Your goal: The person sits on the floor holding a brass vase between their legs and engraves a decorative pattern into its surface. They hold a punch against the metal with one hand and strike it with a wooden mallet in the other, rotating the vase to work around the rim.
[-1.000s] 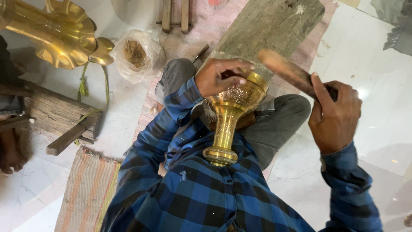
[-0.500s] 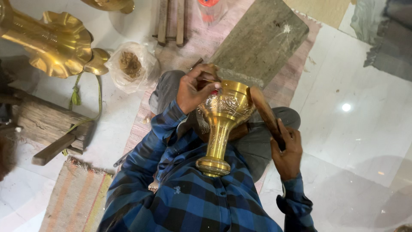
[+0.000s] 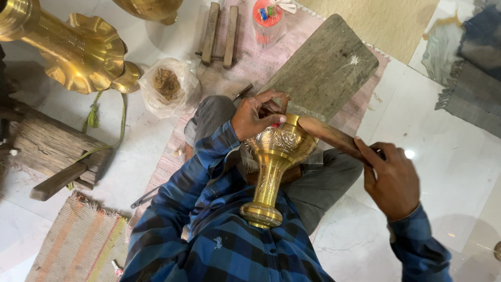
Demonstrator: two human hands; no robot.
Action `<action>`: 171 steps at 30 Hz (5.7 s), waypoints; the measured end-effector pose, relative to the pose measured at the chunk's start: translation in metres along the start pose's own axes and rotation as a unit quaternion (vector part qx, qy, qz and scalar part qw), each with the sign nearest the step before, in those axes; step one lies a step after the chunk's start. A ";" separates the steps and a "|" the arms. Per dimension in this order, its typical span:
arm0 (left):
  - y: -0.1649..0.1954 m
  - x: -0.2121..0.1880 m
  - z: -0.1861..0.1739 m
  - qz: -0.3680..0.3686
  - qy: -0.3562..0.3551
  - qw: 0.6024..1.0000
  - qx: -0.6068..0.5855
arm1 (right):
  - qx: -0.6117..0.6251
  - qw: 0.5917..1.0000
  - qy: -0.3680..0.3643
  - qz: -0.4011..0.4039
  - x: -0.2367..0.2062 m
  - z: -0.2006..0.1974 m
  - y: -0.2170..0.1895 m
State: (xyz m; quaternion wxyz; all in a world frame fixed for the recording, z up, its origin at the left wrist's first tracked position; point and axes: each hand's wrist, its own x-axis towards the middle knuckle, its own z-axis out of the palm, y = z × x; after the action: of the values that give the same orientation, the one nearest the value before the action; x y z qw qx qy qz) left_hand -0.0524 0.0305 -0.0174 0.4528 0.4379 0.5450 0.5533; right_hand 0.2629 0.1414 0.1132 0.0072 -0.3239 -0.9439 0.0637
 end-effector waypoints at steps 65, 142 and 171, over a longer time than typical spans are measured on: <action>-0.003 -0.021 0.035 0.019 0.138 0.990 -0.001 | -0.011 0.991 -0.036 -0.126 0.112 -0.053 -0.022; -0.003 -0.053 0.067 0.035 0.273 0.959 -0.066 | -0.080 0.964 0.024 -0.254 0.106 -0.071 -0.042; -0.006 -0.066 0.081 0.066 0.312 0.947 -0.024 | -0.204 0.931 0.087 -0.289 0.092 -0.072 -0.061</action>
State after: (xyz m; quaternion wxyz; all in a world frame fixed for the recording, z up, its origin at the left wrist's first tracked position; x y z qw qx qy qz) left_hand 0.0409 -0.0177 -0.0207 0.2327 0.2671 0.6161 0.7036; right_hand 0.1564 0.1582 0.1894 0.0406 -0.0359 -0.9850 -0.1637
